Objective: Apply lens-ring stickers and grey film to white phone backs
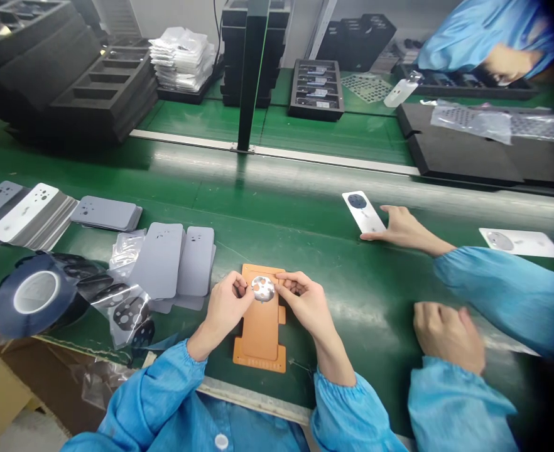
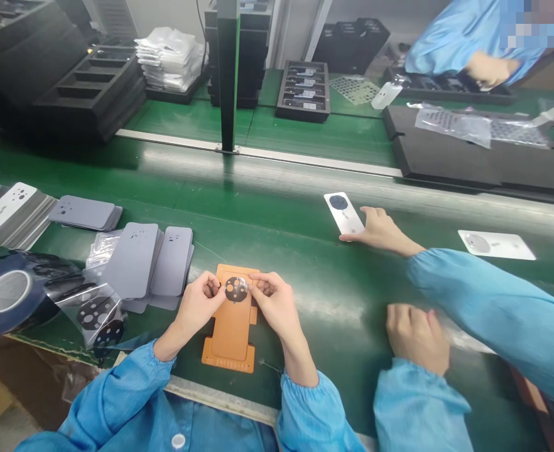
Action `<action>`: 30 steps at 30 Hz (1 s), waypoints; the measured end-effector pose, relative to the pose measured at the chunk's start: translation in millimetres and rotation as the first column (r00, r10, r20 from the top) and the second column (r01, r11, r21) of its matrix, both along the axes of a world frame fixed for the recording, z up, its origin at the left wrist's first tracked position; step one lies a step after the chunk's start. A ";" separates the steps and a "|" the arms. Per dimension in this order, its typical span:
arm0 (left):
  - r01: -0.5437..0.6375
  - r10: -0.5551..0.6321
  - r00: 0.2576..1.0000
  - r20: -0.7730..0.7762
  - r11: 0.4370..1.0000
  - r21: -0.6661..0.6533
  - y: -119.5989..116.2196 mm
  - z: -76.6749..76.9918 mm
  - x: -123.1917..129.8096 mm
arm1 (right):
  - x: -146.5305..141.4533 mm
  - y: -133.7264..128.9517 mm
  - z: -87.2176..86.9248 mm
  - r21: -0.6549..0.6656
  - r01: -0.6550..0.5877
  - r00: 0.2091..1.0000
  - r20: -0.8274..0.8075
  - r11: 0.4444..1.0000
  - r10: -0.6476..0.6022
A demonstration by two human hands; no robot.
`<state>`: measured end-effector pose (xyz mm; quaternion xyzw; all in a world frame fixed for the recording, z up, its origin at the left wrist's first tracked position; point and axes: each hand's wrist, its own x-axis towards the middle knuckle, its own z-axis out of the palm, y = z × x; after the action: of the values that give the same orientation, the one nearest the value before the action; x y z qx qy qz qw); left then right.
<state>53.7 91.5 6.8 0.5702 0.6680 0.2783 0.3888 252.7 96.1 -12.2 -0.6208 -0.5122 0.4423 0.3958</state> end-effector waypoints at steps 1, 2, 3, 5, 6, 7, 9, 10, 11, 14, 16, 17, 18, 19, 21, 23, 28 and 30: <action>0.001 -0.001 1.000 -0.002 1.000 0.001 -0.2 -0.2 0.0 | 0.6 -0.3 0.5 -0.002 -0.009 1.000 -0.004 1.000 0.009; 0.003 -0.003 1.000 -0.005 1.000 0.003 -0.4 -0.2 -0.1 | 1.1 -0.5 1.1 -0.003 -0.018 1.000 -0.005 1.000 0.018; 0.004 -0.004 1.000 -0.008 1.000 0.005 -0.7 -0.1 -0.2 | 1.6 -0.7 1.8 -0.004 -0.026 1.000 -0.004 1.000 0.026; 0.007 -0.006 1.000 -0.015 1.000 0.011 -1.0 0.2 -0.5 | 2.1 -0.9 2.9 -0.006 -0.035 0.999 0.003 0.999 0.036; 0.009 -0.008 1.000 -0.020 1.000 0.016 -1.1 0.2 -0.7 | 2.3 -0.9 3.1 -0.006 -0.039 0.999 0.007 0.999 0.039; 0.011 -0.011 1.000 -0.025 1.000 0.021 -1.0 0.0 -0.8 | 2.4 -0.8 3.0 -0.007 -0.043 0.999 0.009 0.999 0.043; 0.021 -0.019 0.999 -0.036 0.999 0.036 -0.7 -1.0 -1.1 | 2.7 -0.4 2.0 -0.010 -0.051 0.999 0.009 0.999 0.051; 0.028 -0.026 0.999 -0.043 0.999 0.046 -0.8 -1.7 -1.2 | 3.0 -0.2 1.3 -0.013 -0.054 0.999 0.007 0.998 0.054; 0.037 -0.034 0.998 -0.050 0.998 0.058 -1.2 -2.3 -1.3 | 3.4 -0.1 0.5 -0.016 -0.055 0.998 0.004 0.998 0.055; 0.076 -0.068 0.994 -0.084 0.992 0.104 -6.0 -1.6 -3.0 | 5.2 -0.4 -1.7 -0.032 -0.051 0.999 -0.014 0.998 0.050; 0.101 -0.081 0.988 -0.128 0.983 0.155 -13.1 1.7 -7.1 | 6.7 -1.0 -2.8 -0.047 -0.042 0.998 -0.037 0.998 0.041; 0.109 -0.079 0.985 -0.155 0.976 0.189 -17.5 3.8 -10.7 | 7.4 -1.2 -3.3 -0.056 -0.039 0.998 -0.052 0.998 0.036; 0.112 -0.071 0.980 -0.184 0.968 0.226 -22.3 5.7 -15.3 | 7.9 -1.3 -3.8 -0.066 -0.036 0.997 -0.068 0.997 0.031; 0.109 -0.053 0.977 -0.208 0.959 0.263 -27.4 7.2 -21.1 | 8.3 -1.1 -4.2 -0.075 -0.032 0.996 -0.084 0.997 0.026; 0.108 -0.010 0.958 -0.286 0.937 0.331 -37.5 7.2 -35.2 | 8.7 -0.3 -5.0 -0.089 -0.022 0.994 -0.110 0.996 0.012; 0.148 0.026 0.905 -0.424 0.917 0.370 -47.2 2.7 -50.6 | 8.8 0.8 -5.2 -0.095 -0.003 0.992 -0.126 0.995 -0.009; 0.285 0.013 0.761 -0.649 0.892 0.351 -64.0 -17.5 -76.2 | 9.4 4.0 -4.6 -0.111 0.023 0.987 -0.153 0.994 -0.039; 0.296 0.030 0.754 -0.656 0.876 0.380 -65.0 -22.1 -79.7 | 8.9 6.8 -4.0 -0.111 0.024 0.985 -0.166 0.994 -0.042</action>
<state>-26.0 26.6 -15.2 0.7535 0.6303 0.1868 0.0080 261.6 102.9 -16.2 -0.6104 -0.4419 0.5133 0.4106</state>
